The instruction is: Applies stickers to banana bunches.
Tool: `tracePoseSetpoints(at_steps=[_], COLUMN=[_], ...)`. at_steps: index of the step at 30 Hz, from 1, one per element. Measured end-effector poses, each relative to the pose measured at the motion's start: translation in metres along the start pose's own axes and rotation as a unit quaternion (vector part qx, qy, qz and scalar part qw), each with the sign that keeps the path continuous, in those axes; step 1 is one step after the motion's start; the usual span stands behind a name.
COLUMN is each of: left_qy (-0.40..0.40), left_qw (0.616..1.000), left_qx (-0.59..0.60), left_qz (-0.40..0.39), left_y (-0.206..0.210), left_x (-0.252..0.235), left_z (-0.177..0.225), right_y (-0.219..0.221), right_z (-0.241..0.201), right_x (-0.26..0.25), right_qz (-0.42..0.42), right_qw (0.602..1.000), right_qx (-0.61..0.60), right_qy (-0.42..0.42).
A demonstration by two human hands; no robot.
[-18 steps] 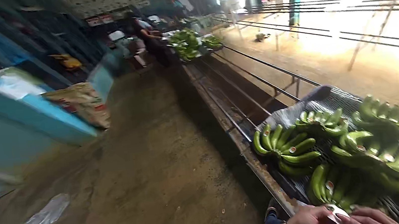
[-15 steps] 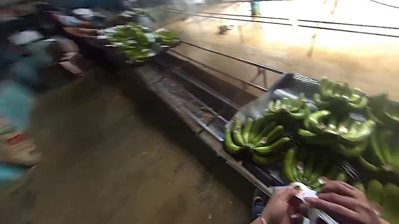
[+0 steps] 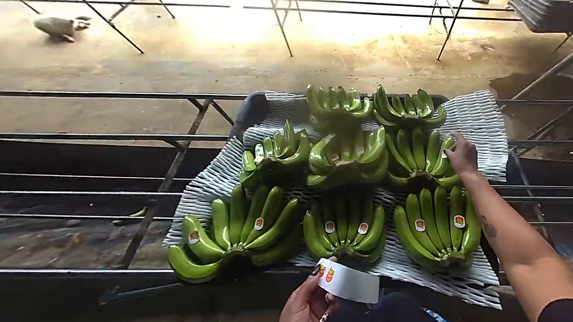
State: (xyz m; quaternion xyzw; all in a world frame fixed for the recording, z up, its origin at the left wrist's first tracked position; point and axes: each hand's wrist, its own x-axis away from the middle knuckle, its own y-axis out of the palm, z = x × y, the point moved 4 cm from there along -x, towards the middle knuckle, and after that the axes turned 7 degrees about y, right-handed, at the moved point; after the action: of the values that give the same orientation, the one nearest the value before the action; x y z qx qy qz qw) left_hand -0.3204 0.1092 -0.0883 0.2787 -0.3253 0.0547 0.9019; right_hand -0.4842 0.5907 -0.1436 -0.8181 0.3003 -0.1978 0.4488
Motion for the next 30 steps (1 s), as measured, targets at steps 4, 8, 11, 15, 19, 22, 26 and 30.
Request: tracePoseSetpoints(at_steps=[4, 8, 11, 15, 19, 22, 26, 30], left_qy=[0.005, 0.017, 0.037, 0.053, 0.079, 0.119, 0.151, 0.146], left_qw=[1.000, 1.000, 0.999, 0.999, 0.997, 0.992, 0.983, 0.983], left_qx=[0.027, 0.014, -0.001, 0.007, 0.004, -0.041, -0.101, -0.108], left_qz=[-0.009, 0.007, 0.007, 0.004, 0.010, 0.024, 0.039, -0.009], left_y=[-0.002, -0.005, -0.001, -0.001, -0.009, -0.010, -0.008, 0.006], left_x=[0.000, 0.003, 0.009, 0.015, 0.018, 0.022, 0.019, 0.013], left_z=[0.002, 0.003, 0.008, 0.013, 0.013, 0.014, 0.017, 0.018], right_y=[-0.005, 0.011, 0.046, 0.074, 0.072, 0.054, 0.024, -0.006], right_z=[-0.022, -0.050, -0.062, -0.065, -0.073, -0.092, -0.162, -0.221], right_x=[0.006, 0.006, -0.004, -0.007, 0.001, 0.012, 0.082, 0.226], right_qz=[0.039, 0.038, -0.093, -0.151, -0.149, -0.129, -0.171, -0.392], right_qw=[0.992, 0.989, 0.988, 0.985, 0.987, 0.982, 0.930, 0.679], right_qx=[0.106, -0.035, -0.118, -0.086, 0.067, 0.134, -0.094, -0.242], right_qy=[-0.047, -0.141, -0.034, 0.012, -0.002, -0.041, -0.310, -0.571])
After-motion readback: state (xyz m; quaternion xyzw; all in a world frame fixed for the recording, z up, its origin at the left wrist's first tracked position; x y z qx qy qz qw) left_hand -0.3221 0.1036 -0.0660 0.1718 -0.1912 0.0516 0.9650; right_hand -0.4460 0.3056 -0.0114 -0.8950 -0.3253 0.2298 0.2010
